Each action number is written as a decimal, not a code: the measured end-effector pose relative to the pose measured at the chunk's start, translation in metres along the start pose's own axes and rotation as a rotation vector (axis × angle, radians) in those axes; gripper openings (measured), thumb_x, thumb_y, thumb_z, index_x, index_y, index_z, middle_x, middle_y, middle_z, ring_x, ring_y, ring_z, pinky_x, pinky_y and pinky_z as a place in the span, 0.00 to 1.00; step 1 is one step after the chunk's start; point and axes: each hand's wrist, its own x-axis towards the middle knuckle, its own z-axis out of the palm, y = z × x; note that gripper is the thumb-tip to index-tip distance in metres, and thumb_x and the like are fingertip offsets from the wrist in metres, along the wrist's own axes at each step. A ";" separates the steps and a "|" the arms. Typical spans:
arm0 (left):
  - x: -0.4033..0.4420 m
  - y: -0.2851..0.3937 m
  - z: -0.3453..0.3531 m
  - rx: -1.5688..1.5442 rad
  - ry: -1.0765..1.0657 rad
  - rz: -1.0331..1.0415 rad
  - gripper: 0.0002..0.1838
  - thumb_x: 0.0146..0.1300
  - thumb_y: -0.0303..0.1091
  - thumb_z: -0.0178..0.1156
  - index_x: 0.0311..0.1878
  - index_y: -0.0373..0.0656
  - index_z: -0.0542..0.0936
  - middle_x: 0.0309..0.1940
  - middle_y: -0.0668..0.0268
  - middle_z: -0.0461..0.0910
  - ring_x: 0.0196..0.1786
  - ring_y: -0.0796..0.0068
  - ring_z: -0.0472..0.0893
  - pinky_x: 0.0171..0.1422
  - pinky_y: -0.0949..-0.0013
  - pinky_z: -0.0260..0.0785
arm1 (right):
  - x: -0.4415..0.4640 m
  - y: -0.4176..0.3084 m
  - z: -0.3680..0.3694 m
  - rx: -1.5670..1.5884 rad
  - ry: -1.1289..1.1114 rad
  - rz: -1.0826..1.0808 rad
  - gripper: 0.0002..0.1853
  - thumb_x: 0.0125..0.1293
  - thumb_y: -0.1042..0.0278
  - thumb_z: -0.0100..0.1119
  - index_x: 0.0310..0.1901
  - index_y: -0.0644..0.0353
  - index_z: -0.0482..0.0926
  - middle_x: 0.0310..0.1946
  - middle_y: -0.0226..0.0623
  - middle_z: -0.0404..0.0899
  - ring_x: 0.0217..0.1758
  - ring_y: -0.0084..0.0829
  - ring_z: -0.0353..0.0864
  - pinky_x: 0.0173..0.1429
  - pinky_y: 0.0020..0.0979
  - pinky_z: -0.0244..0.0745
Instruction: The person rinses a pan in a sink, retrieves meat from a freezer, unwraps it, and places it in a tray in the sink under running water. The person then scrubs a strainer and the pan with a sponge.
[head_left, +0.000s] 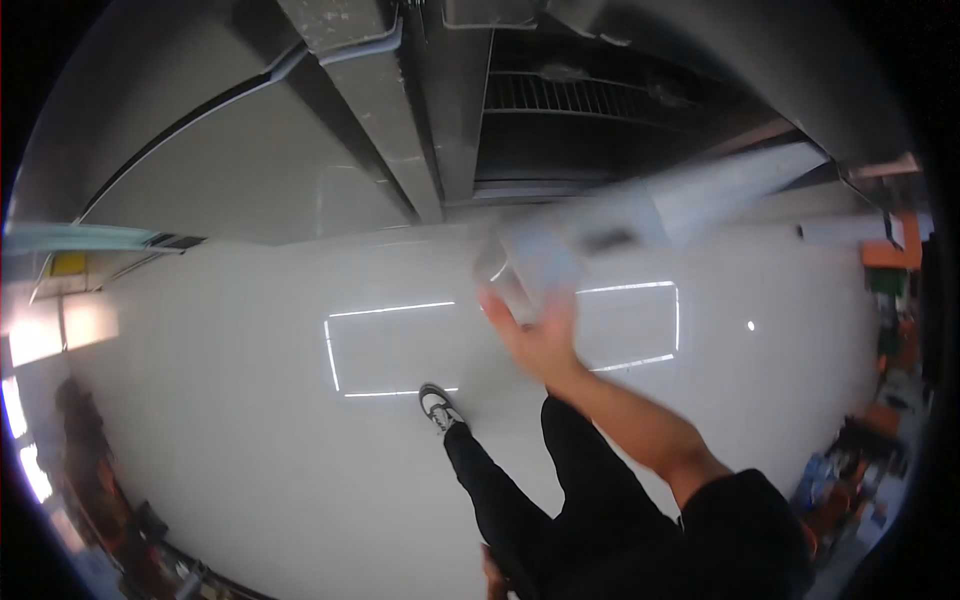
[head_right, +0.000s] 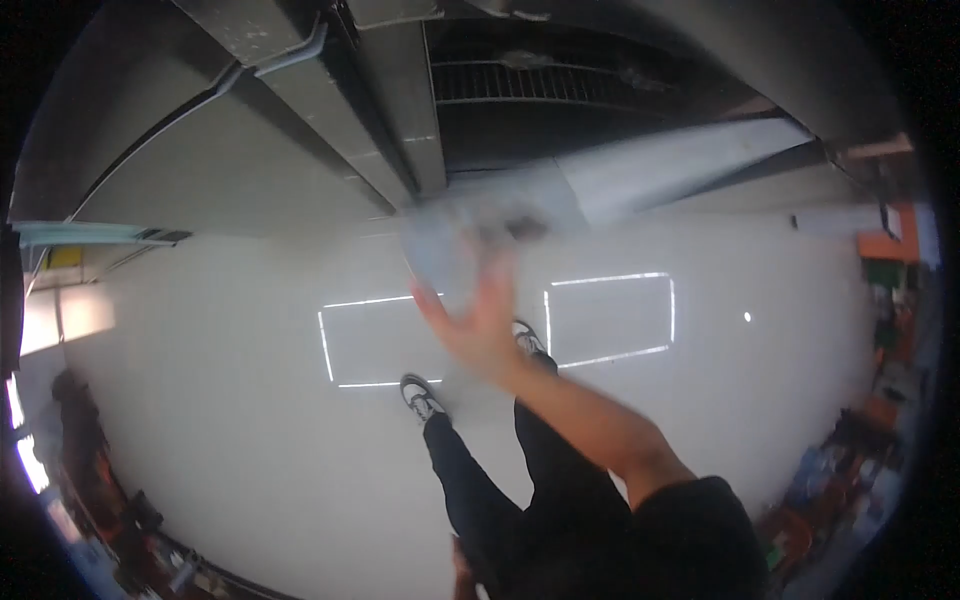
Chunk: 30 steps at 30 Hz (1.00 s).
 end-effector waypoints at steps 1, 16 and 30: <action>0.036 0.010 -0.032 -0.018 -0.015 -0.153 0.37 0.65 0.64 0.37 0.62 0.41 0.67 0.57 0.58 0.71 0.55 0.59 0.72 0.62 0.60 0.62 | -0.036 -0.015 -0.035 -0.036 -0.093 0.052 0.25 0.59 0.65 0.64 0.54 0.66 0.68 0.51 0.38 0.70 0.54 0.29 0.70 0.56 0.29 0.66; 0.046 0.192 0.040 1.660 -0.050 -0.142 0.23 0.69 0.46 0.44 0.62 0.46 0.68 0.61 0.66 0.69 0.62 0.71 0.68 0.64 0.56 0.58 | -0.375 0.044 -0.318 0.075 0.879 0.724 0.24 0.53 0.73 0.64 0.54 0.64 0.72 0.52 0.31 0.72 0.58 0.27 0.67 0.67 0.29 0.56; 0.085 0.179 0.149 1.860 -0.009 -0.281 0.56 0.40 0.70 0.62 0.60 0.26 0.63 0.51 0.45 0.74 0.59 0.52 0.72 0.62 0.59 0.64 | -0.494 0.097 -0.421 -0.389 0.818 0.806 0.13 0.58 0.61 0.57 0.23 0.61 0.77 0.31 0.40 0.79 0.32 0.36 0.78 0.32 0.32 0.76</action>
